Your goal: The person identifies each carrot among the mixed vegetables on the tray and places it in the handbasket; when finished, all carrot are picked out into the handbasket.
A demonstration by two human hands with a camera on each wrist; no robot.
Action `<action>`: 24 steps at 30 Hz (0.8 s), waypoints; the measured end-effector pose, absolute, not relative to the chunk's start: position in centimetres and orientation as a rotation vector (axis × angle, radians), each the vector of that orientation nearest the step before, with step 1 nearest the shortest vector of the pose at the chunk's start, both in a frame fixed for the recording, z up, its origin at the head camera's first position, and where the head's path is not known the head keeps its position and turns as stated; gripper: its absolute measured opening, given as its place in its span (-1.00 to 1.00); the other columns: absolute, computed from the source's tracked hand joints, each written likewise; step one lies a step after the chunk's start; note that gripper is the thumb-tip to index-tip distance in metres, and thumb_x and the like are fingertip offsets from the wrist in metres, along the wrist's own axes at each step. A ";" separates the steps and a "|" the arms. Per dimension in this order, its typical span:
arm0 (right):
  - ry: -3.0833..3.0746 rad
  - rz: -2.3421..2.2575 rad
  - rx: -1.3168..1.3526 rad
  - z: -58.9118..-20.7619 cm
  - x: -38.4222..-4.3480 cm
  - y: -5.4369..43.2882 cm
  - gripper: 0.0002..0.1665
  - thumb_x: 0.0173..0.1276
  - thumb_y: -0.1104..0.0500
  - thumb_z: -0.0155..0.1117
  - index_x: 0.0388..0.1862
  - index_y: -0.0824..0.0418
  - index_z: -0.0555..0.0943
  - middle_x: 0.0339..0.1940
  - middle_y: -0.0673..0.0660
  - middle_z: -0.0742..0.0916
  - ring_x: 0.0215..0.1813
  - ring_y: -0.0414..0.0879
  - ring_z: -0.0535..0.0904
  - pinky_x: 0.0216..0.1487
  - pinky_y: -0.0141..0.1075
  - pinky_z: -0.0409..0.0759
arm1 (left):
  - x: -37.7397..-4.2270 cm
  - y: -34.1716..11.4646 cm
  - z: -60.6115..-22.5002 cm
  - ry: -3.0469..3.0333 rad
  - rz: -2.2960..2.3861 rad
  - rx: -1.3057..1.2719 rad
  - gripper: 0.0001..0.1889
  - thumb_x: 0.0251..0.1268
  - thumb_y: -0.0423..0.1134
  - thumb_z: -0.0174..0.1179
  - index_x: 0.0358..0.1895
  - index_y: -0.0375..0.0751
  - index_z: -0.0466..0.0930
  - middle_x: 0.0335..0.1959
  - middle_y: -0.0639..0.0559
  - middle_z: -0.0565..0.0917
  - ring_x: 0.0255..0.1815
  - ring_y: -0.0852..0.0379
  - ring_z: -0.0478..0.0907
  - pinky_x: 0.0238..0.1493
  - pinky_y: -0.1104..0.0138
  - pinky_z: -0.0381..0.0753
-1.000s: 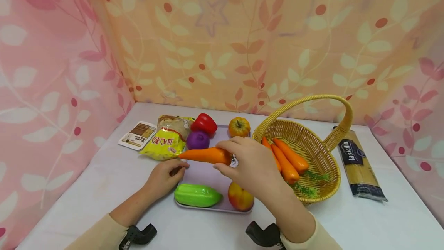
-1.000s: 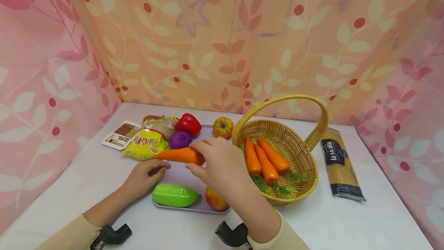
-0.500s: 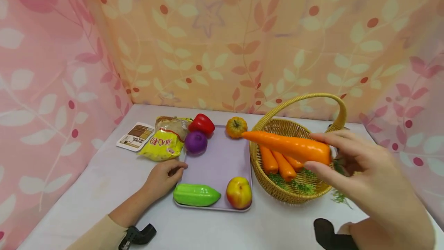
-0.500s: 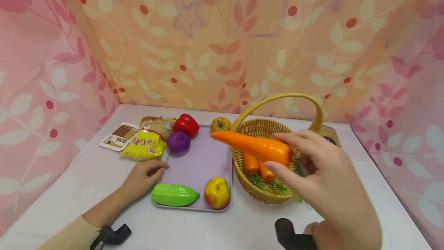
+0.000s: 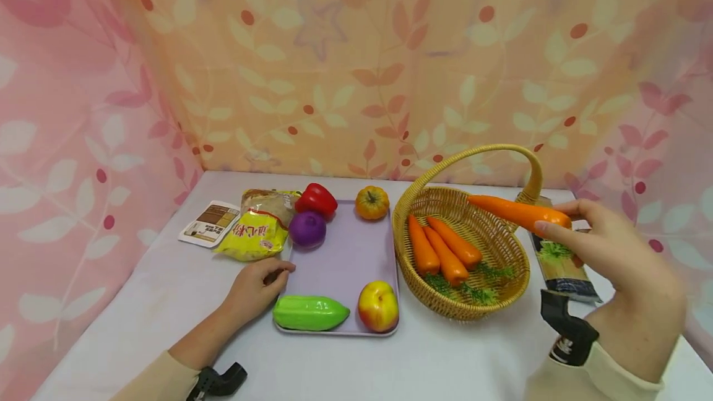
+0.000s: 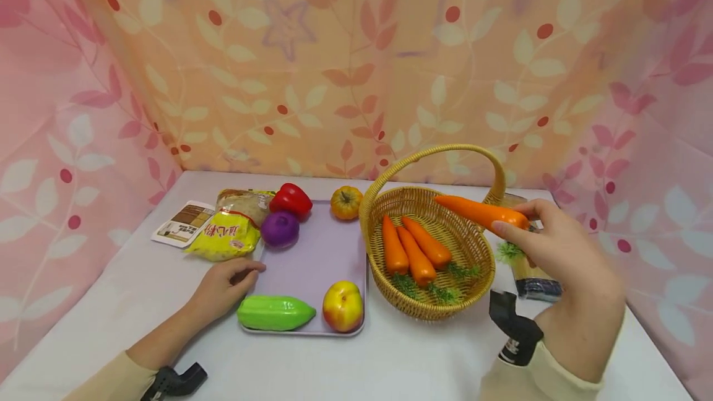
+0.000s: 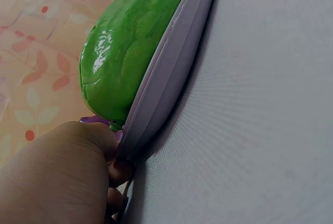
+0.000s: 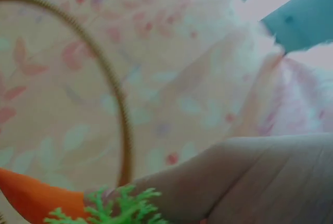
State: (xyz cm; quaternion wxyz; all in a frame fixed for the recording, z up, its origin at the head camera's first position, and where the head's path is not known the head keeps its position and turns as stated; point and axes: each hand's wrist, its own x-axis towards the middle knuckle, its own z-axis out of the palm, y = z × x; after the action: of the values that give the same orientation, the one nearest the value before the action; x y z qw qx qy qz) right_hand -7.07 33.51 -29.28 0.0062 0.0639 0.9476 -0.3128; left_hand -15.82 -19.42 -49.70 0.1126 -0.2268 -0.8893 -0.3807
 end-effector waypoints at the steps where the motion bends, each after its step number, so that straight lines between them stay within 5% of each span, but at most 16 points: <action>1: 2.916 -1.010 0.180 -29.8 -7.9 33.6 -0.22 0.53 -0.19 0.20 0.32 0.44 0.33 -0.24 0.19 0.60 -0.45 0.02 0.48 -0.40 -0.22 0.44 | -15.8 -19.5 -49.7 -2.615 -1.118 -0.662 -0.82 0.31 -0.44 0.30 -0.10 -0.16 0.79 -0.34 0.18 0.64 -0.36 0.25 0.45 -0.33 0.37 0.51; 9: 2.709 -1.083 0.118 -33.7 -13.1 32.7 -0.38 0.49 -0.06 0.31 0.07 0.52 0.51 -0.33 0.14 0.55 -0.37 0.00 0.48 -0.35 -0.22 0.57 | -15.5 -19.5 -49.8 -2.605 -1.114 -0.647 -0.81 0.29 -0.47 0.32 -0.12 -0.15 0.79 -0.34 0.21 0.65 -0.37 0.25 0.44 -0.34 0.37 0.50; 15: 2.756 -0.918 0.193 -34.4 -13.4 30.8 -0.36 0.46 -0.13 0.31 0.03 0.45 0.44 -0.30 0.20 0.56 -0.32 0.04 0.50 -0.29 -0.17 0.54 | -15.7 -19.4 -49.7 -2.611 -1.117 -0.641 -0.80 0.30 -0.46 0.31 -0.11 -0.14 0.79 -0.34 0.20 0.65 -0.36 0.25 0.44 -0.33 0.37 0.49; 24: 2.865 -0.557 0.008 -37.2 -13.7 27.9 -0.57 0.36 0.07 0.43 -0.06 0.44 0.62 -0.31 0.22 0.66 -0.29 0.08 0.54 -0.19 -0.05 0.63 | -15.7 -20.2 -49.7 -2.626 -1.075 -0.641 -0.82 0.30 -0.45 0.31 -0.11 -0.17 0.79 -0.32 0.16 0.68 -0.37 0.25 0.45 -0.35 0.37 0.50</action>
State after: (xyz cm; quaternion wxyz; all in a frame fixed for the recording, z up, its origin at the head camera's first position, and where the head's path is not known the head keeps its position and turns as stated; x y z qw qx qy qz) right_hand -13.66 27.94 -37.25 0.1112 0.0026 0.9755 -0.1897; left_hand -15.70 -20.17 -49.68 0.1158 -0.2188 -0.8966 -0.3671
